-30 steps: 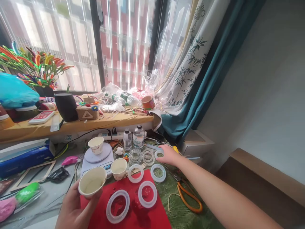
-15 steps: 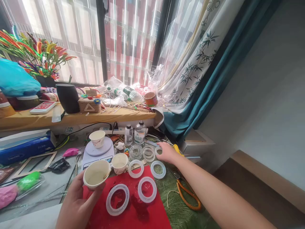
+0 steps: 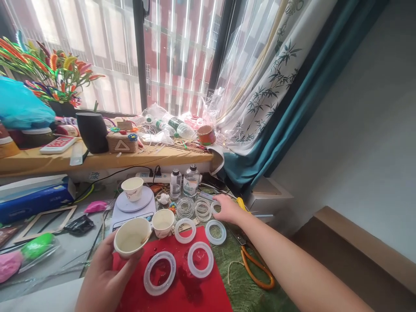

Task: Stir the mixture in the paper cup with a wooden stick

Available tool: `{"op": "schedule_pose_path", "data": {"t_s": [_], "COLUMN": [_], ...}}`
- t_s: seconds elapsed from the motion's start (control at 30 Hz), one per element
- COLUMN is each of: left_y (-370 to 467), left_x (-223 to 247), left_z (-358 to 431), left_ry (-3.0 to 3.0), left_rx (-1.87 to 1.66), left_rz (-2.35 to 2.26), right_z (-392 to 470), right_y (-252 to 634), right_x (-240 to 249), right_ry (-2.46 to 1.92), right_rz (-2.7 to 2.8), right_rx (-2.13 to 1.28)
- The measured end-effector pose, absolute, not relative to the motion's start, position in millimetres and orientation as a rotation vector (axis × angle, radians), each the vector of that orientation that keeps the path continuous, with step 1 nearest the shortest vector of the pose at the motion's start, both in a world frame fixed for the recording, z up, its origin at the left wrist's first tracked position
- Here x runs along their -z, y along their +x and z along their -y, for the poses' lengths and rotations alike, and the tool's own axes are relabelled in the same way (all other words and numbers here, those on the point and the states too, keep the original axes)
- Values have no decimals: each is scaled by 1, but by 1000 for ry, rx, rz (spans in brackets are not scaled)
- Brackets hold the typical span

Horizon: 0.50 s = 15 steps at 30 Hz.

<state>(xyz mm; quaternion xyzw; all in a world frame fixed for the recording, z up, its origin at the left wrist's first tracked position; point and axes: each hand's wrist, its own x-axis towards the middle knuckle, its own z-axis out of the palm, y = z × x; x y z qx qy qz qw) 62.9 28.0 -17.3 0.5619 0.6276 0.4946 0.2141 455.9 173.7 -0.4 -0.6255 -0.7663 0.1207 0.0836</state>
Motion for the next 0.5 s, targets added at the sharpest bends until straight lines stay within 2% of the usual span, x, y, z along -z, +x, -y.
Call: {"op": "schedule_pose_path", "data": {"t_s": [0.27,0.5], "left_y": [68,71], "left_x": [16,8], "left_z": [-25,-20], "left_ry": [1515,1401], "left_rx": [-1426,-1445], "left_rz": [-1746,-1692], "right_z": [-173,-149], "right_y": [458,453], "right_x": [-2,-36], "right_ry": [-1865,-1774], "right_rz": [2235,2234], "right_rx": [-292,-289]}}
